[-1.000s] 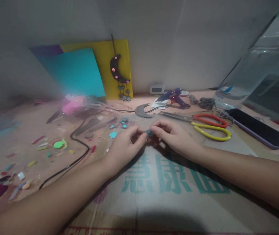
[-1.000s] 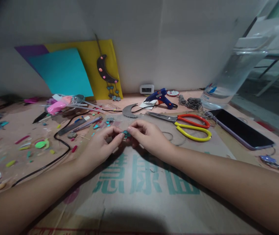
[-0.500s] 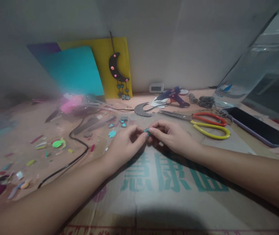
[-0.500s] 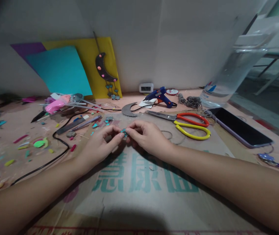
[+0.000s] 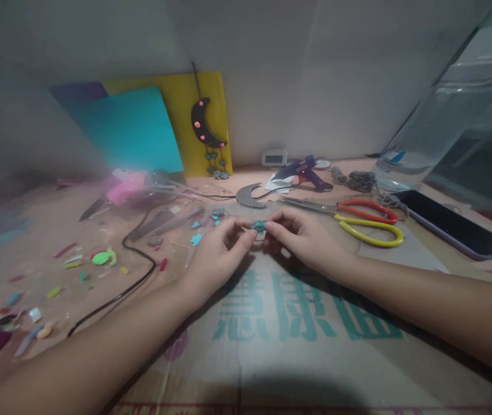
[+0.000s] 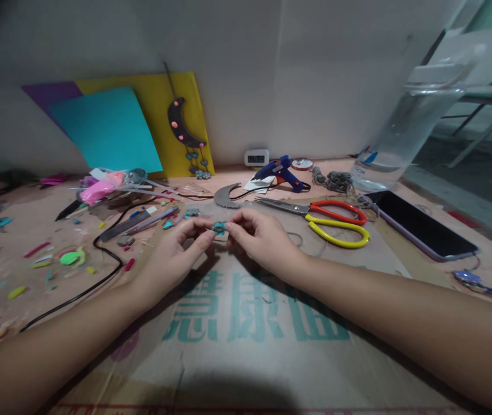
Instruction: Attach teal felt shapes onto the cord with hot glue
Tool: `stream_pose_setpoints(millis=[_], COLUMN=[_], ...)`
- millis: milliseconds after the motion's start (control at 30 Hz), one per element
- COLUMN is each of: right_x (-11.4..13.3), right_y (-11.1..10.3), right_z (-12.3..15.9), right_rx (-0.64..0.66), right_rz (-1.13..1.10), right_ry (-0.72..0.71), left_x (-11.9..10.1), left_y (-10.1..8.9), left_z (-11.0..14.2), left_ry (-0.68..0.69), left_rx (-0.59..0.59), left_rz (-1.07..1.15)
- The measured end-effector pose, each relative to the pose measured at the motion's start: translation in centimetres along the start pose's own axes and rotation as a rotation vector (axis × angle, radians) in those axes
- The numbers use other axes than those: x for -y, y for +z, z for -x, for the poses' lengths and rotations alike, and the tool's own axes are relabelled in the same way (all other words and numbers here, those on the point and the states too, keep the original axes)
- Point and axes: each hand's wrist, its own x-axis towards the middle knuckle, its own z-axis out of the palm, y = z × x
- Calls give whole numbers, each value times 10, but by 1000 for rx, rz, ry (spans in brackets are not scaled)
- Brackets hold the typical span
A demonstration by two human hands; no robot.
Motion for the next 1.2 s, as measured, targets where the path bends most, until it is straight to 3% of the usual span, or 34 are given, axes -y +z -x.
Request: stream_pose_setpoints(millis=[167,433,633,733,900,1067,1200], right_x=[1,2,10,28,49,14,-17], right_y=[-2,-2,-14,-34,-87,-139,-152], right_z=[2,5,-2,-12,-31,-52,-61], right_rx=[-75,-14,-4,7,-43,-315,-224], right_rz=[166,184,156,213,541,826,803], right_ry=[-84,-82,-84,-130,-82,80,137], left_x=[-4,-6,-5,-4,9,23,23], left_y=[-2,-2,-3,-2,1,6,7], left_z=[2,0,-2,-3,-5,-7,-8], left_ry=[39,62,23,-1,13,19,33], left_rx=[-98,-38,-16,-7,24,18,8], left_rz=[-20,-122,-44,-24,3,47,41])
